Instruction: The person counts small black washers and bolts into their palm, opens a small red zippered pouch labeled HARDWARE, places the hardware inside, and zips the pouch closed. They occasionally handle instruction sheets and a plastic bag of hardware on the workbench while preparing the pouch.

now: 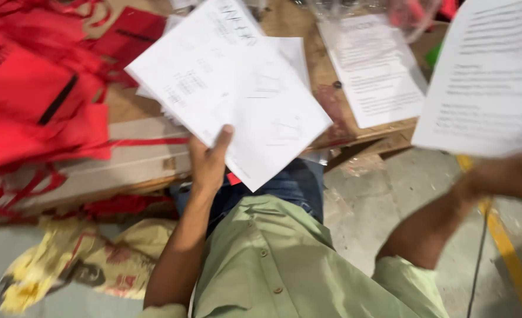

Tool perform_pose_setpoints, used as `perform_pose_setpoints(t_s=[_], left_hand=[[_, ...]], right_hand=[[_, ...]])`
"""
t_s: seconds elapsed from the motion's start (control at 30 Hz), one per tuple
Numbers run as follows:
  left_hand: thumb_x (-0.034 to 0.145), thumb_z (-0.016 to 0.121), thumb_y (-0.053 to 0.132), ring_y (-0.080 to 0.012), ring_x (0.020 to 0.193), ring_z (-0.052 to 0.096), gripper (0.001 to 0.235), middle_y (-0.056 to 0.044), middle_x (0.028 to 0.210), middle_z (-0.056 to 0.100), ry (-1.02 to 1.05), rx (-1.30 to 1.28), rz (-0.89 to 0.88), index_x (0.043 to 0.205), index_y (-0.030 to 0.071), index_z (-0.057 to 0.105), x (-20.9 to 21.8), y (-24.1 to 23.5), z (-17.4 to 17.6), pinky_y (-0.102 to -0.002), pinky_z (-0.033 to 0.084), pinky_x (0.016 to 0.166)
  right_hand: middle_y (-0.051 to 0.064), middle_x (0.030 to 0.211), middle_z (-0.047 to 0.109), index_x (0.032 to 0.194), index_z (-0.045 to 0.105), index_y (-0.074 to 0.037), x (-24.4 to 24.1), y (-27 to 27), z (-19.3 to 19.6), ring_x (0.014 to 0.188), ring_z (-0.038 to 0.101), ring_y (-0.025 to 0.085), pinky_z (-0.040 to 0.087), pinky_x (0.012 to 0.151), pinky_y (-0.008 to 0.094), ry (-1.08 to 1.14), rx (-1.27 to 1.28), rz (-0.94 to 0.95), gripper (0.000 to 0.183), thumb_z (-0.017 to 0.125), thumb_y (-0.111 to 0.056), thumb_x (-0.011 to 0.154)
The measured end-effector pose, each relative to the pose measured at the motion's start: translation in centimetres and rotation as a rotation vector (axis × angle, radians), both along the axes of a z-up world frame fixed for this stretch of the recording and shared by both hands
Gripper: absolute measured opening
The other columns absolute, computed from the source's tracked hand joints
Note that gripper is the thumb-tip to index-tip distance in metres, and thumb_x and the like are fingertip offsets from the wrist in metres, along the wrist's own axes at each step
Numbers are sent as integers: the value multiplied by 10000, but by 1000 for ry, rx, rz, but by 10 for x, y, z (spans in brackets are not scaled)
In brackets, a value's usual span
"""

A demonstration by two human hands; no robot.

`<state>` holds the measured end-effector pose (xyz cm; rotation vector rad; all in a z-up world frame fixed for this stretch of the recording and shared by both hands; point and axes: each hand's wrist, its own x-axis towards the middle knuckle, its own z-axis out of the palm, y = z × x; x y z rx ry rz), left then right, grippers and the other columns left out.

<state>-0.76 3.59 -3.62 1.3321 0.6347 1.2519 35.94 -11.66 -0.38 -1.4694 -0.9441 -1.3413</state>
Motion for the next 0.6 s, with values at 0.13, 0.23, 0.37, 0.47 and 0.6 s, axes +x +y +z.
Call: perform_pose_setpoints(t_s=[0.13, 0.23, 0.37, 0.47, 0.6], left_hand=[[997, 708, 200, -122, 849, 656, 241, -83, 942, 721, -69, -105, -140, 1042, -37, 698, -7, -2, 8, -288, 549, 757], [1034, 692, 227, -125, 781, 629, 262, -74, 869, 691, -64, -142, -169, 1003, -33, 699, -11, 0, -6, -282, 524, 689], [1085, 664, 283, -139, 806, 613, 337, -94, 883, 672, -48, -164, -171, 1041, -49, 701, -13, -5, -6, -287, 511, 696], [1068, 638, 326, -174, 1006, 639, 384, -123, 1075, 683, -78, -89, -74, 1201, -33, 652, -34, -3, 16, -305, 537, 867], [999, 681, 231, -303, 1166, 677, 410, -179, 1229, 655, -201, -56, 225, 1293, -32, 569, -77, -5, 58, -497, 582, 1022]], right_hand=[[186, 1216, 685, 1361, 604, -6, -42, 17, 6, 1036, 715, 236, 639, 857, 367, 114, 67, 275, 229, 559, -159, 1198], [175, 1250, 663, 1348, 620, -1, -63, 20, 12, 1086, 683, 250, 638, 883, 403, 187, 109, 448, 232, 593, -172, 1193], [165, 1283, 641, 1334, 636, 3, -97, 17, 11, 1136, 653, 265, 638, 910, 439, 270, 147, 620, 238, 628, -185, 1188], [138, 1190, 727, 1323, 632, 48, -108, 21, 4, 1024, 697, 199, 595, 854, 364, 413, -20, 330, 178, 641, -86, 1206], [137, 1108, 740, 1287, 632, 61, -89, 13, -15, 974, 723, 182, 595, 824, 321, 509, 129, 404, 163, 636, -73, 1192]])
